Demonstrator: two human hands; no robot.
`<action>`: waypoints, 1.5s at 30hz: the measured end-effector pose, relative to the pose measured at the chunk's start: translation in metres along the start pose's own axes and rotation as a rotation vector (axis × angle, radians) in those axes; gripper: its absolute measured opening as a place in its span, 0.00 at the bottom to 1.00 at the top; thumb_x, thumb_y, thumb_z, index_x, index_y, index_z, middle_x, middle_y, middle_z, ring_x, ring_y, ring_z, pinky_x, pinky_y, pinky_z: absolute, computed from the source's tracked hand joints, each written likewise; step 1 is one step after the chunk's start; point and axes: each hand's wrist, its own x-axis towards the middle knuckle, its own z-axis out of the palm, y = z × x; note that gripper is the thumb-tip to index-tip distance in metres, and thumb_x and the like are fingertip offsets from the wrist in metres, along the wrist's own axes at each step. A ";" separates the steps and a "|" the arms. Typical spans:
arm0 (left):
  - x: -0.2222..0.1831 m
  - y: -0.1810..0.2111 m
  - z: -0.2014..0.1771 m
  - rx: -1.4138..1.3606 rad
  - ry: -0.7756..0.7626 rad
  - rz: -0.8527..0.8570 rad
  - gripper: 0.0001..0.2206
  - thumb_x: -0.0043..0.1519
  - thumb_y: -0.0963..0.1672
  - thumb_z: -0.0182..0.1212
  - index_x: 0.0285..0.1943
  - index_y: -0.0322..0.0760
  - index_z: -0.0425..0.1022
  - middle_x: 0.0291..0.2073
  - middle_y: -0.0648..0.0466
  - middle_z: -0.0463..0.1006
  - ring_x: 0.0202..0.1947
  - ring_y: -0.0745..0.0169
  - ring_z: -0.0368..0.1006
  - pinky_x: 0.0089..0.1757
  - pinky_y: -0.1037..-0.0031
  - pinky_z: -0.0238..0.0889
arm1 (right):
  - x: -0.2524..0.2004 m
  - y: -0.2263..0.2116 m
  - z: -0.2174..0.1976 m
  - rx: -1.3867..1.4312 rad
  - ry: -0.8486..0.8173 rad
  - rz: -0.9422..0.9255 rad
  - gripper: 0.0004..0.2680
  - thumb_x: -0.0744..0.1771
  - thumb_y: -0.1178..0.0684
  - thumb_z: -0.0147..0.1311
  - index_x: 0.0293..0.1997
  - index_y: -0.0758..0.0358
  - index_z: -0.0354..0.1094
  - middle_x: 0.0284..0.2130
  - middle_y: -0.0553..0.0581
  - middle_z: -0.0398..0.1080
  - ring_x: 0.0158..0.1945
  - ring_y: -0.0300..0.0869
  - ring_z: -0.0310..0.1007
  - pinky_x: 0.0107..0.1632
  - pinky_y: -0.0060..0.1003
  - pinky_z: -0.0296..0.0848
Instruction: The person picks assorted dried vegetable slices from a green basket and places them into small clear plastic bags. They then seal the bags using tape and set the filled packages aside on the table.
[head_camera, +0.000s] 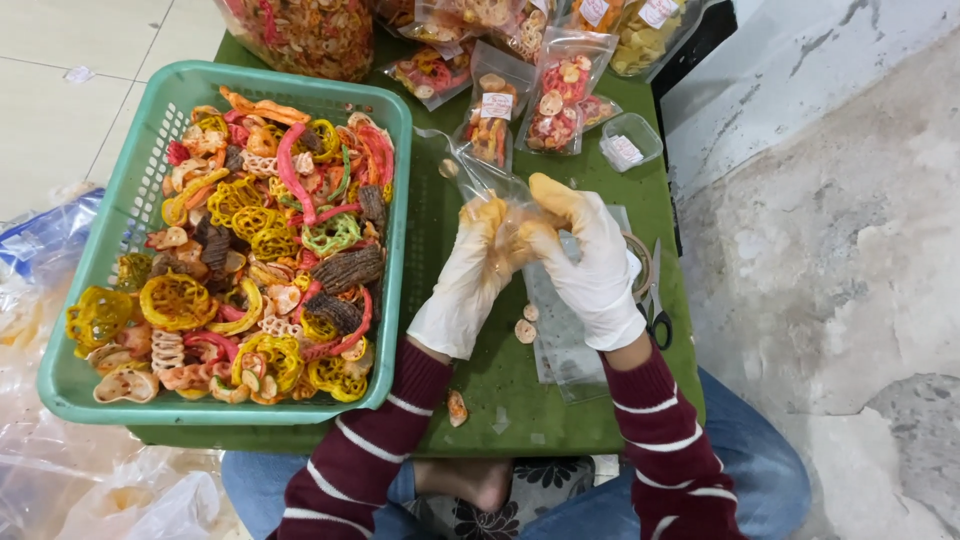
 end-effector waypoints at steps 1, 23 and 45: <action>0.015 -0.007 -0.015 -0.002 -0.001 0.001 0.13 0.59 0.43 0.60 0.47 0.48 0.60 0.38 0.54 0.68 0.34 0.61 0.71 0.37 0.65 0.72 | -0.001 0.003 -0.005 -0.001 -0.002 -0.002 0.11 0.63 0.55 0.63 0.47 0.62 0.69 0.41 0.56 0.71 0.38 0.43 0.74 0.44 0.34 0.74; 0.047 -0.024 -0.050 0.755 -0.029 0.662 0.35 0.58 0.46 0.58 0.72 0.52 0.40 0.50 0.49 0.63 0.46 0.55 0.67 0.43 0.66 0.69 | 0.001 0.004 -0.022 0.148 0.458 0.056 0.06 0.65 0.55 0.60 0.37 0.63 0.67 0.35 0.59 0.72 0.34 0.39 0.71 0.39 0.30 0.70; 0.028 -0.020 -0.038 0.802 -0.243 1.070 0.06 0.61 0.40 0.58 0.41 0.29 0.77 0.40 0.41 0.79 0.41 0.49 0.78 0.44 0.66 0.71 | -0.002 0.009 -0.010 0.618 0.311 0.288 0.13 0.62 0.44 0.58 0.33 0.64 0.62 0.26 0.62 0.72 0.21 0.31 0.62 0.26 0.19 0.64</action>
